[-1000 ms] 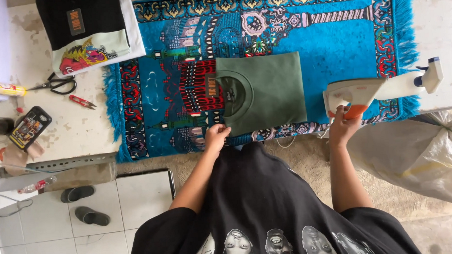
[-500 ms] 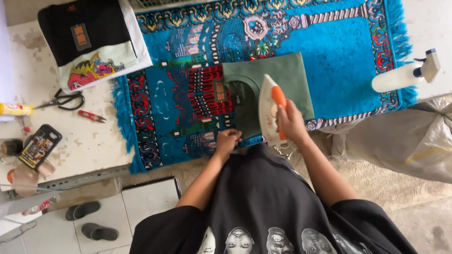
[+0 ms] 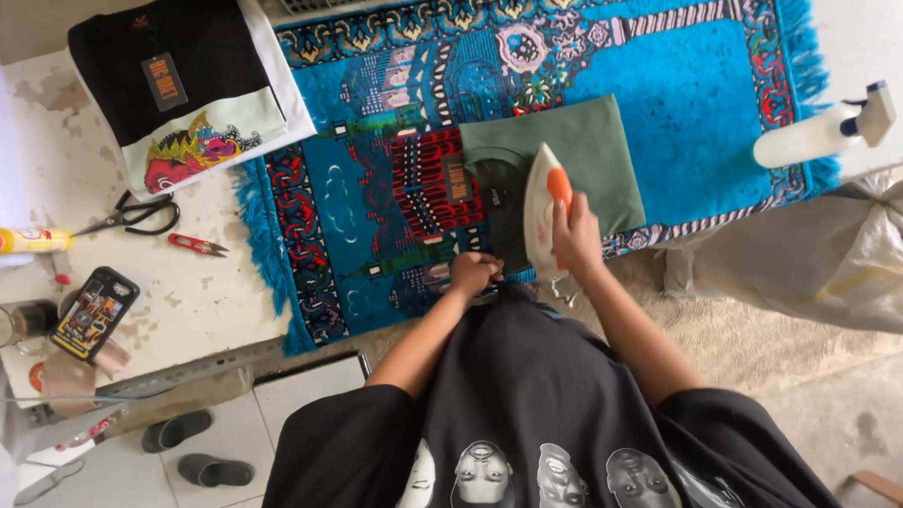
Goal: The person is ironing a green t-shirt on a table and then folding it neatly.
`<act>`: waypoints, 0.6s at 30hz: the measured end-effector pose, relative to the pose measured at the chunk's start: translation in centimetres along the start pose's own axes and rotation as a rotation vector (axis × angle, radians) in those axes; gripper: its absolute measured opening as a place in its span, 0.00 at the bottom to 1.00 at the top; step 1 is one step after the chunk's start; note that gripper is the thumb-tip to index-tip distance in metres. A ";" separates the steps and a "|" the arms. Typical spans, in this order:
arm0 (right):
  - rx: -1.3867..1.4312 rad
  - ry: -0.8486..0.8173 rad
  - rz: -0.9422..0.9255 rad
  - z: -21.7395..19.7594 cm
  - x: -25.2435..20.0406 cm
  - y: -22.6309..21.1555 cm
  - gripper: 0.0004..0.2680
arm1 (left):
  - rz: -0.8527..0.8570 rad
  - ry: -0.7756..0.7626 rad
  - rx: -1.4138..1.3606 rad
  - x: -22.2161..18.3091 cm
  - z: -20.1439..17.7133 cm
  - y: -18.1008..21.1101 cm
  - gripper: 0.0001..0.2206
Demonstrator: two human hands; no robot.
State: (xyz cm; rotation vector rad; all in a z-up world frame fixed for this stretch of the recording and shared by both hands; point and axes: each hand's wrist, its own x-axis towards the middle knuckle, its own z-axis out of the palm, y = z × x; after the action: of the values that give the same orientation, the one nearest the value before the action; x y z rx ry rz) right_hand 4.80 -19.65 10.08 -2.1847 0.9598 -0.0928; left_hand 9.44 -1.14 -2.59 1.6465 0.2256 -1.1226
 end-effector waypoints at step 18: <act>0.102 0.177 0.205 4.6 -7.3 3.6 0.11 | -0.174 -0.136 -0.109 4.6 -2.4 -0.6 0.20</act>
State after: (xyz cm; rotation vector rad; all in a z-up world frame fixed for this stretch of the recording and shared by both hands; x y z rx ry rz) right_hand -1.14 -13.66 5.90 -1.9981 1.2460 -0.2353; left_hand 12.84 -0.67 -6.54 1.4691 0.3409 -1.3251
